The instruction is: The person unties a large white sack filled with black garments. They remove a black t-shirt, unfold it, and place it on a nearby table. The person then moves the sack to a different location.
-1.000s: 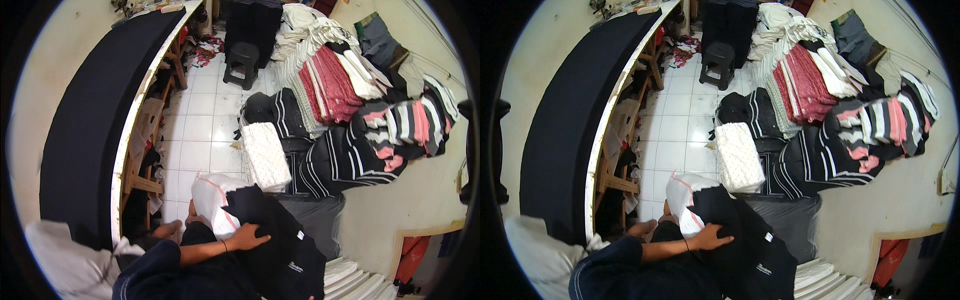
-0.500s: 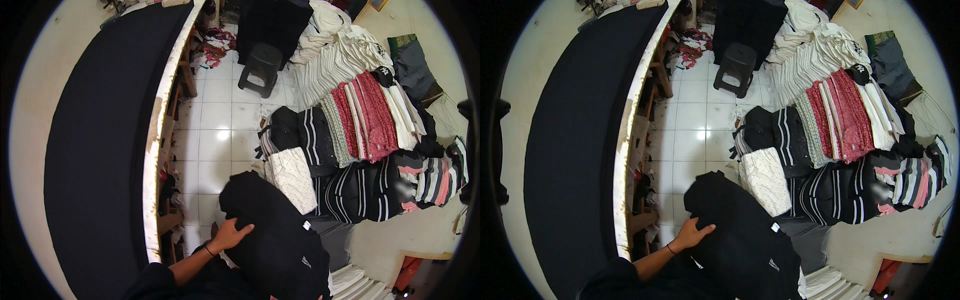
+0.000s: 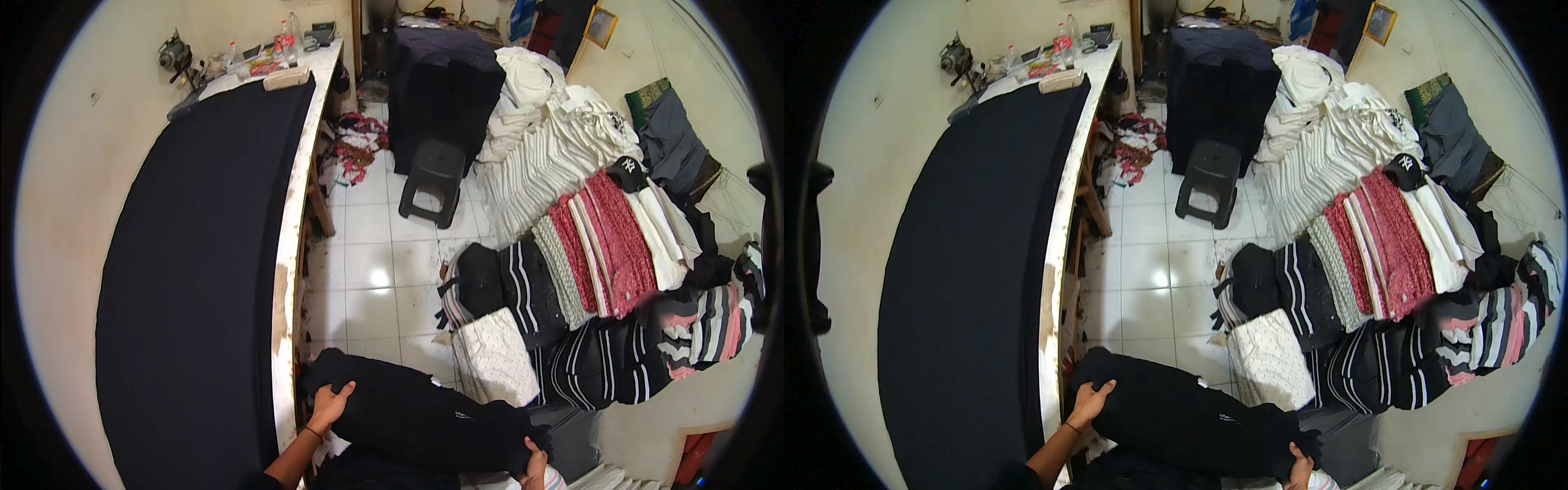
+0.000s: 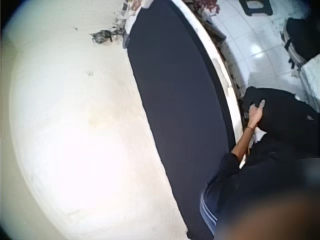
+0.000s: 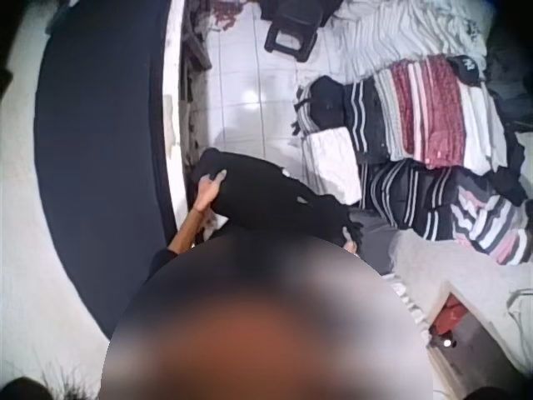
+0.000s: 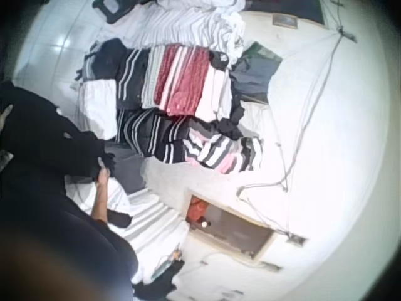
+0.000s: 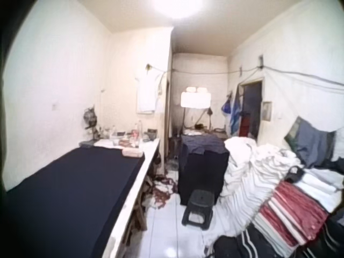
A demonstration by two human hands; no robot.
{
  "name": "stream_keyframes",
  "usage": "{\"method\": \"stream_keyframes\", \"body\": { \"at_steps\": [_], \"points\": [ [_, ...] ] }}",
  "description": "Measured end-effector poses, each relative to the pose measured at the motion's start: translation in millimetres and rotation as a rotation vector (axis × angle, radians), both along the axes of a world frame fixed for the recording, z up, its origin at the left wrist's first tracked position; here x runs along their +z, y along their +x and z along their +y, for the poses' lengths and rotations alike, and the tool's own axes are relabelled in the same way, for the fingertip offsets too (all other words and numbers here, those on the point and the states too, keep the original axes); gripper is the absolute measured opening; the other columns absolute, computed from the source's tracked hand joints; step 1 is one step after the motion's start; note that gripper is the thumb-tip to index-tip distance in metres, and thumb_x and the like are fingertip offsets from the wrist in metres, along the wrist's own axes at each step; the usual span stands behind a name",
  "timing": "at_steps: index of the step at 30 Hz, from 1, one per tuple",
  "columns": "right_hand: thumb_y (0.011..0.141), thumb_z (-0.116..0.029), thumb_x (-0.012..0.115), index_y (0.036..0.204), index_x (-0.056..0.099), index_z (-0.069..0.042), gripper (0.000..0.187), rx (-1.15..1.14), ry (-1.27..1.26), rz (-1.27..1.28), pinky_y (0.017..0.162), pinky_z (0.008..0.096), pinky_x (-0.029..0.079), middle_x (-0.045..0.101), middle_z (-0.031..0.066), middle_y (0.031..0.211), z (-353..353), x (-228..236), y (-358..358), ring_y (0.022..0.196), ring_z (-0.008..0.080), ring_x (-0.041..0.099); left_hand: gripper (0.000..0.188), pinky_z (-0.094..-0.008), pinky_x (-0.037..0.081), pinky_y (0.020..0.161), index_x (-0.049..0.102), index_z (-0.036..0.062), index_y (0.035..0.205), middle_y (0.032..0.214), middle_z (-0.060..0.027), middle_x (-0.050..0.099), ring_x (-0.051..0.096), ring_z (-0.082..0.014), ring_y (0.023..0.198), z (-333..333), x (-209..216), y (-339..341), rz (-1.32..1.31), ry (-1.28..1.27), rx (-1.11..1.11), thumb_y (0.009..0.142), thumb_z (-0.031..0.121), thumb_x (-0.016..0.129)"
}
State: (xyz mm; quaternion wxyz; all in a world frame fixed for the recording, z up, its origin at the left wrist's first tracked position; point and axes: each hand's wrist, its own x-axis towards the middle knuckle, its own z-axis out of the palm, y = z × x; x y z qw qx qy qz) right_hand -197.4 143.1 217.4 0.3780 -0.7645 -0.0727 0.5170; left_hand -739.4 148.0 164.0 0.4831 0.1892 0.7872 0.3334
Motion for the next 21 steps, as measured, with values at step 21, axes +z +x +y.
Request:
{"method": "stream_keyframes", "body": {
  "at_steps": [21],
  "points": [
    [0.092, -0.037, 0.084, 0.143, 0.071, -0.004, 0.063, -0.1, 0.54, 0.137, 0.103, 0.0459, 0.064, 0.075, 0.0135, 0.139, 672.5, 159.8, -272.7, 0.122, 0.0333, 0.074, 0.045, -0.0314, 0.059, 0.086, 0.073, -0.007, 0.12, 0.112, -0.0087, 0.077, 0.071, -0.0146, 0.098, 702.3, 157.2, -252.6, -0.347, 0.558, 0.008, 0.105, 0.034, 0.08]
  ]
}}
